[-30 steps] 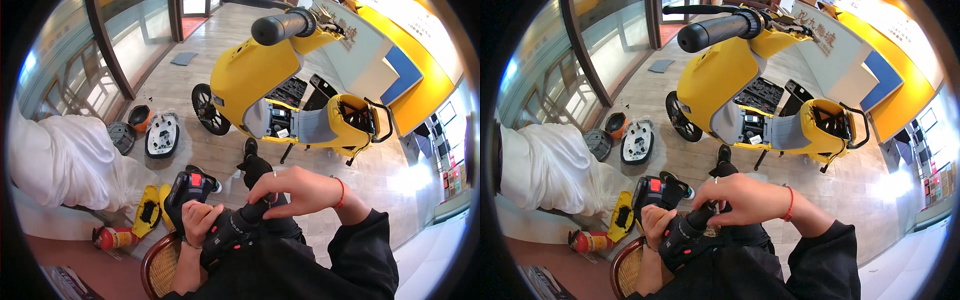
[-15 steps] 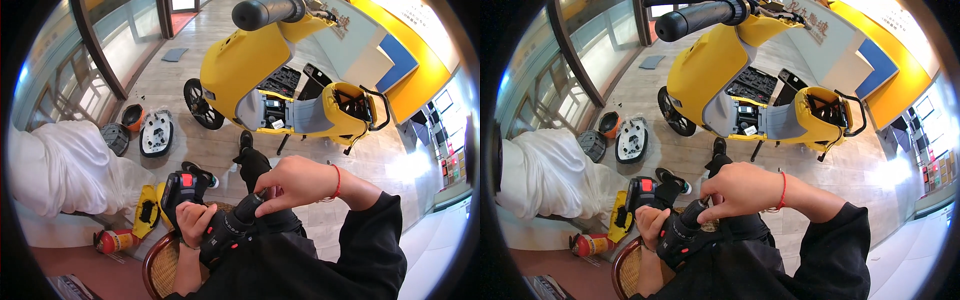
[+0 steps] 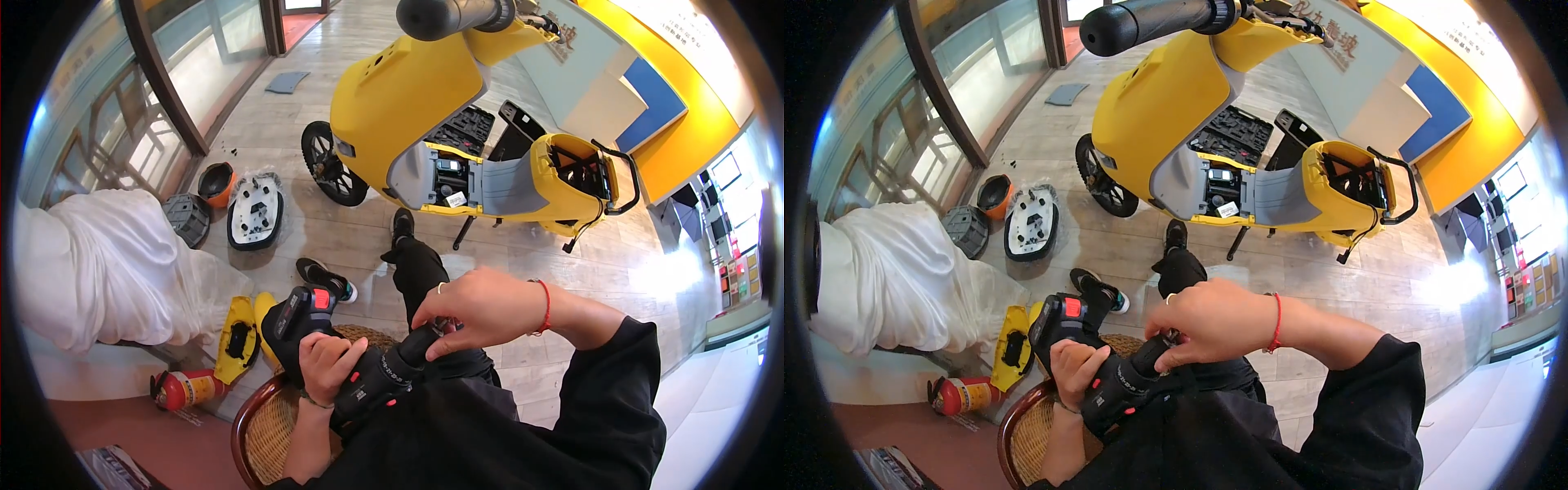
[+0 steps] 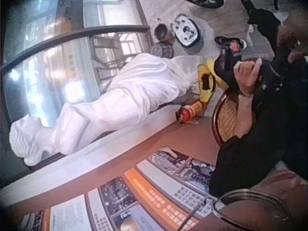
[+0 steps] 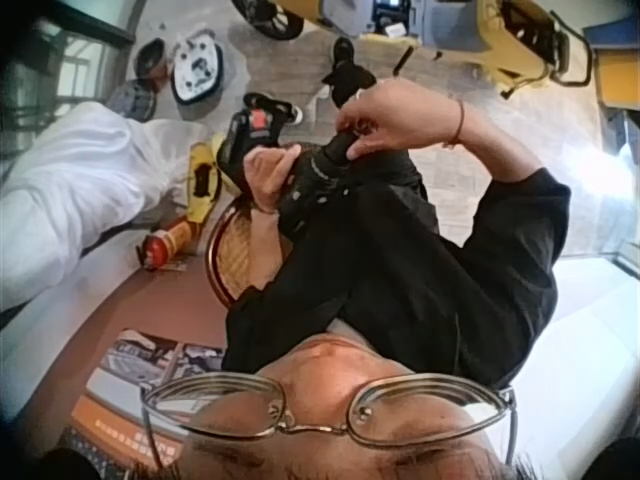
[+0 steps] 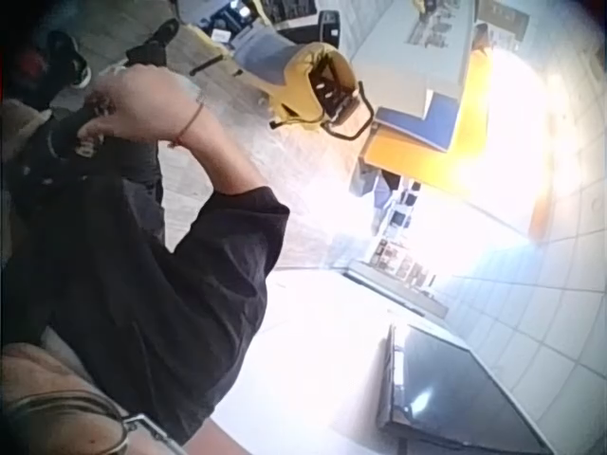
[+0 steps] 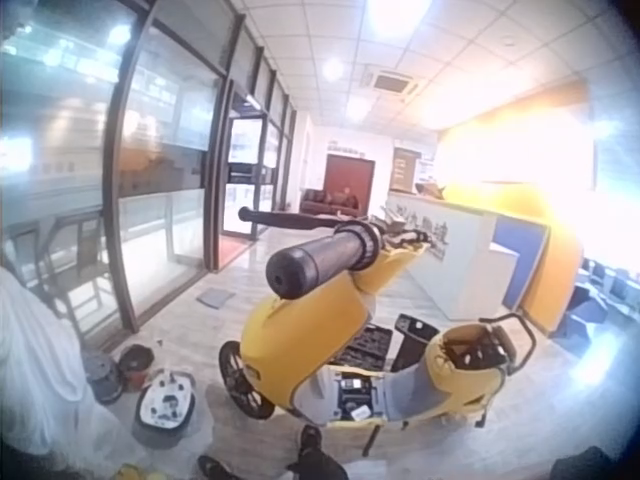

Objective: Repairing a yellow electric scooter by removing and installing plastic body panels using a power drill.

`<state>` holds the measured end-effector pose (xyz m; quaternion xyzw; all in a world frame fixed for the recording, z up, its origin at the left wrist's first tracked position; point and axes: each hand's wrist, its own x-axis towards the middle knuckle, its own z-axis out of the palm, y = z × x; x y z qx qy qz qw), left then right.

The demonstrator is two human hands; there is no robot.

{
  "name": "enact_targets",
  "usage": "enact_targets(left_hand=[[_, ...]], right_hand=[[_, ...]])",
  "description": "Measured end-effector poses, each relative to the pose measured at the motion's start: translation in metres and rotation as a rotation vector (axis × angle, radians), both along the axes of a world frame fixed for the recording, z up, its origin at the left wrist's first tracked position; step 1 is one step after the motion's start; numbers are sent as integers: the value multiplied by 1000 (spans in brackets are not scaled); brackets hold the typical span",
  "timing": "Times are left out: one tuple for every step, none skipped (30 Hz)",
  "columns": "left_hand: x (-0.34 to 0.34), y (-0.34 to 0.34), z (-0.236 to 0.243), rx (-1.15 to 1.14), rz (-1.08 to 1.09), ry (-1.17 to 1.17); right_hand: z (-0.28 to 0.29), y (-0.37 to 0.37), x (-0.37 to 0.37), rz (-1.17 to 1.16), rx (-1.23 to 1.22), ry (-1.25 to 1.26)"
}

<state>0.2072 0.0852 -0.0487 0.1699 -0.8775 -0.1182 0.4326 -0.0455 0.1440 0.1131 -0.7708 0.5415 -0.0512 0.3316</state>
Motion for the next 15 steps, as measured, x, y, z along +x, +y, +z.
enact_targets(left_hand=[[0,2,-3,2,0,0],[-1,4,-5,21,9,3],[-2,5,-6,41,18,6],[-2,6,-6,44,20,6],[-2,6,-5,53,15,21],[-3,7,-5,63,10,37],[-3,7,-5,68,18,41],[-4,6,-6,94,1,48],[-3,6,-7,121,-15,56],[0,6,-12,131,3,66],[0,7,-15,141,22,39],[-2,9,-17,153,43,12],[-6,12,-19,173,87,27],[-8,12,-19,136,30,22],[-8,13,-19,99,-27,18]], right_hand=[[-3,1,0,0,2,0],[-6,2,-1,-14,6,-28],[-9,2,-2,-29,10,-57],[-13,1,-4,-27,13,-58],[-16,0,-6,-22,3,-233],[-19,-2,-9,-16,-7,-407],[-21,-5,-11,-9,-1,-404],[-23,-9,-13,30,25,-390],[-24,-12,-13,71,52,-374],[-24,-15,-9,86,67,-365],[-20,-15,-7,34,90,-281],[-18,-17,-5,-14,110,-195],[-21,-23,-1,-241,369,-153],[-25,-25,0,-219,390,-136],[-31,-27,-4,-371,511,-211]])
